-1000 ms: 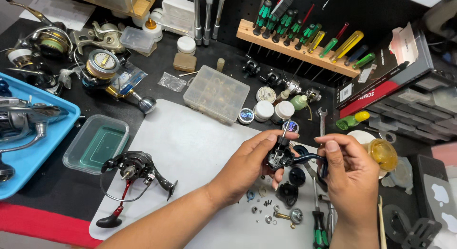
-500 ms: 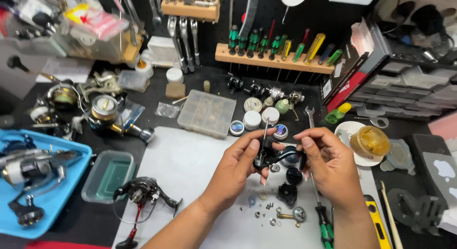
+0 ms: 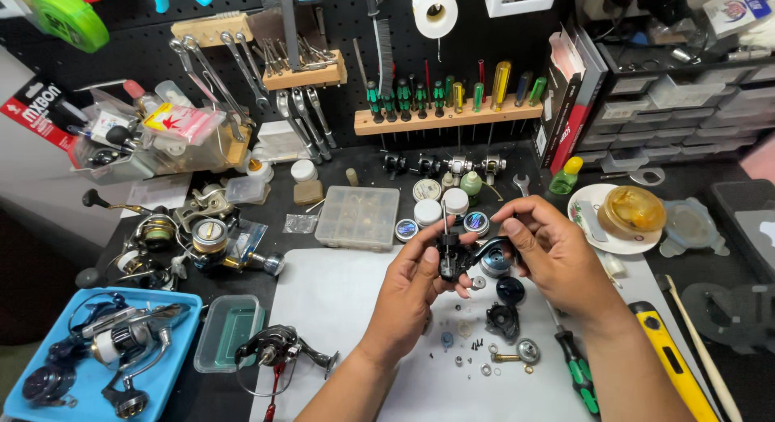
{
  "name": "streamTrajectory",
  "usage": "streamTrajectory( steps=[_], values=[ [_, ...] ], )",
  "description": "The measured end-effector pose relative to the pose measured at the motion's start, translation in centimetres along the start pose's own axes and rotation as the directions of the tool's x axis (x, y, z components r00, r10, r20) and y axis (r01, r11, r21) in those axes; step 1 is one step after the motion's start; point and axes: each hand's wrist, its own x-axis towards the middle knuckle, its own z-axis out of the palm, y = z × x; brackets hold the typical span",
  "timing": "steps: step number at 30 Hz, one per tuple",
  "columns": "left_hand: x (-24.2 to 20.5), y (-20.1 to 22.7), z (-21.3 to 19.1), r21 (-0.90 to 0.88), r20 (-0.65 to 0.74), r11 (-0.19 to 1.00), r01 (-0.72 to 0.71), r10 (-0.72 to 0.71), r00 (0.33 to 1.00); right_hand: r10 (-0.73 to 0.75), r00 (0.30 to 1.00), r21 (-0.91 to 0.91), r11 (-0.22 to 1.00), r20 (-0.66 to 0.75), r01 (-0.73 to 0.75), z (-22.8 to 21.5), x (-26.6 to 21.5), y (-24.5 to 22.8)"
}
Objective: The person disassembles a fishing reel using a screwdriver. They remove screws, separate the reel housing, and extract internal components such as gears and washers, placing them on the workbench.
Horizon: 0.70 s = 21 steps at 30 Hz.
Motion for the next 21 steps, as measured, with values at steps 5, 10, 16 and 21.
streamTrajectory(
  steps=[5,10,16,21],
  values=[
    [0.1,0.0,-0.2,0.017,-0.011,1.0,0.006,-0.006,1.0,-0.032,0.999,-0.065,0.997,0.034,0.034,-0.7,0.3,0.6],
    [0.2,-0.2,-0.3,-0.025,-0.039,0.998,0.06,-0.061,0.997,-0.044,0.997,-0.075,0.996,0.065,0.049,-1.3,0.5,1.1],
    [0.3,-0.3,-0.3,-0.026,-0.021,0.998,0.058,-0.059,0.998,-0.044,0.998,-0.074,0.996,0.042,0.047,-1.1,0.8,1.3],
    [0.4,-0.5,-0.5,0.023,0.01,1.0,0.015,-0.015,1.0,-0.048,0.999,-0.08,0.996,0.021,0.05,-0.9,0.6,0.7]
  ],
)
